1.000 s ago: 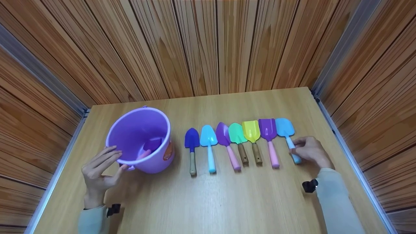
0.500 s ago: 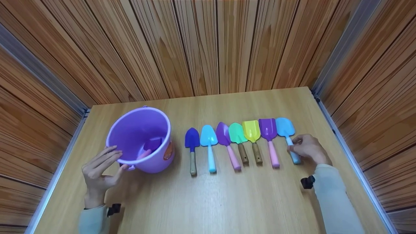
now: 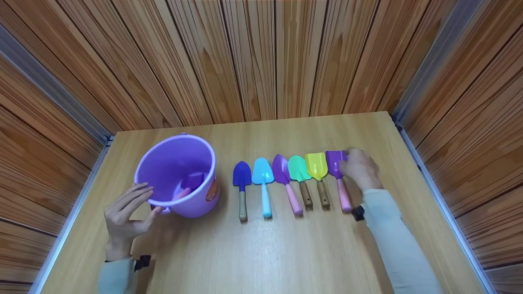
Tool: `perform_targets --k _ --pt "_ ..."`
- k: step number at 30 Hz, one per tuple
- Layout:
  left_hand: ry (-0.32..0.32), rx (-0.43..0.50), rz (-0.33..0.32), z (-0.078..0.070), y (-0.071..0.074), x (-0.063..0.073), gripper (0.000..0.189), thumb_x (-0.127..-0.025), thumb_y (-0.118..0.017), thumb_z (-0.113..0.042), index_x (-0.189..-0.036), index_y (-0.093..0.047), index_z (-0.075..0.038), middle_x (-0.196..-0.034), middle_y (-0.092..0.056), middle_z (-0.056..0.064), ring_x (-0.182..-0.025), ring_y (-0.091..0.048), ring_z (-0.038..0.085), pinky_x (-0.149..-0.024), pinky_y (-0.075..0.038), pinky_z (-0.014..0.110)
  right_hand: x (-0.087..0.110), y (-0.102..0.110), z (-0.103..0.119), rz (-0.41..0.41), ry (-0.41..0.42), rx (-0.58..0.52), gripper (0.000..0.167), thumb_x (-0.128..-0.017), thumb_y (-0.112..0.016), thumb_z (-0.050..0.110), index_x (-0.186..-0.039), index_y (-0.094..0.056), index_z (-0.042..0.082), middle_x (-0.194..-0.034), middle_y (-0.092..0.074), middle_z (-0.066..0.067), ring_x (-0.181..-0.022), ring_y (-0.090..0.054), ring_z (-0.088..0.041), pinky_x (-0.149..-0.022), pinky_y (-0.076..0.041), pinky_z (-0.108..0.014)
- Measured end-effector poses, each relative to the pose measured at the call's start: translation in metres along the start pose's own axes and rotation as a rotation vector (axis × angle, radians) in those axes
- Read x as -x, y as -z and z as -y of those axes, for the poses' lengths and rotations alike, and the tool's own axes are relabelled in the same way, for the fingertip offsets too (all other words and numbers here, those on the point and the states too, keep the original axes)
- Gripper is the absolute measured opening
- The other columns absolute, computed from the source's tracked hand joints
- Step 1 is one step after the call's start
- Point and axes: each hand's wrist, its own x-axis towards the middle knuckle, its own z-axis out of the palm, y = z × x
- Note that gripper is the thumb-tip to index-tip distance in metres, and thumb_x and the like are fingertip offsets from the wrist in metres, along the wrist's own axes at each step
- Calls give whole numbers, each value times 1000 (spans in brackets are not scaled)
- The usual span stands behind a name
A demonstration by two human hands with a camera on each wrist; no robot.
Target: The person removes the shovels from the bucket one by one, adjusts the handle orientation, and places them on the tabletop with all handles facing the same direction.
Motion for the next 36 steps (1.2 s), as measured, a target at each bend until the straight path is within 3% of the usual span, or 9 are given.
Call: perform_targets --k 8,15,24,28,30,32,36 --pt "10 -20 -27 -2 -1 2 55 -91 -80 -55 -103 -84 -1 -103 -82 16 -94 -80 40 -108 -58 32 -14 -22 97 -77 241 -16 42 -110 -57 23 -145 -60 -1 -137 -67 -27 -122 -67 -45 -95 -61 -58" --pt "-23 -43 -85 -1 -4 5 53 -90 -82 -55 -98 -85 -2 -99 -83 15 -89 -79 38 -105 -60 33 -8 -62 180 -109 473 -44 30 -108 -60 12 -135 -70 5 -131 -73 -18 -115 -72 -35 -93 -64 -50" --pt "-28 -20 -92 1 -10 4 54 -89 -83 -55 -96 -85 -2 -94 -83 13 -85 -79 36 -103 -61 31 -1 -121 250 -166 973 -18 20 -104 -69 13 -118 -77 3 -111 -73 -11 -101 -73 -23 -89 -66 -32" --pt "-23 -10 -84 0 -9 5 53 -89 -84 -54 -96 -85 -1 -94 -82 13 -85 -79 36 -103 -61 31 1 -136 274 -248 1156 124 14 -99 -74 10 -110 -79 4 -110 -74 -10 -103 -70 -23 -92 -64 -30" --pt "-18 -11 -81 -1 -8 6 54 -89 -84 -55 -97 -85 -2 -95 -83 13 -85 -79 35 -104 -60 31 8 -140 287 -197 1182 194 16 -99 -75 13 -113 -79 6 -111 -75 -9 -104 -71 -22 -93 -64 -31" --pt "-14 -15 -76 -1 -7 7 54 -89 -84 -55 -97 -85 -2 -95 -83 12 -86 -79 35 -105 -60 30 15 -144 300 -81 1168 238 21 -101 -73 18 -119 -78 7 -114 -76 -9 -105 -72 -22 -96 -63 -34" --pt "-7 -22 -70 0 -6 6 54 -89 -83 -56 -98 -85 -2 -97 -83 12 -87 -79 34 -106 -58 29 25 -152 323 135 1019 264 37 -107 -66 32 -134 -73 8 -122 -75 -10 -109 -72 -22 -100 -63 -38"
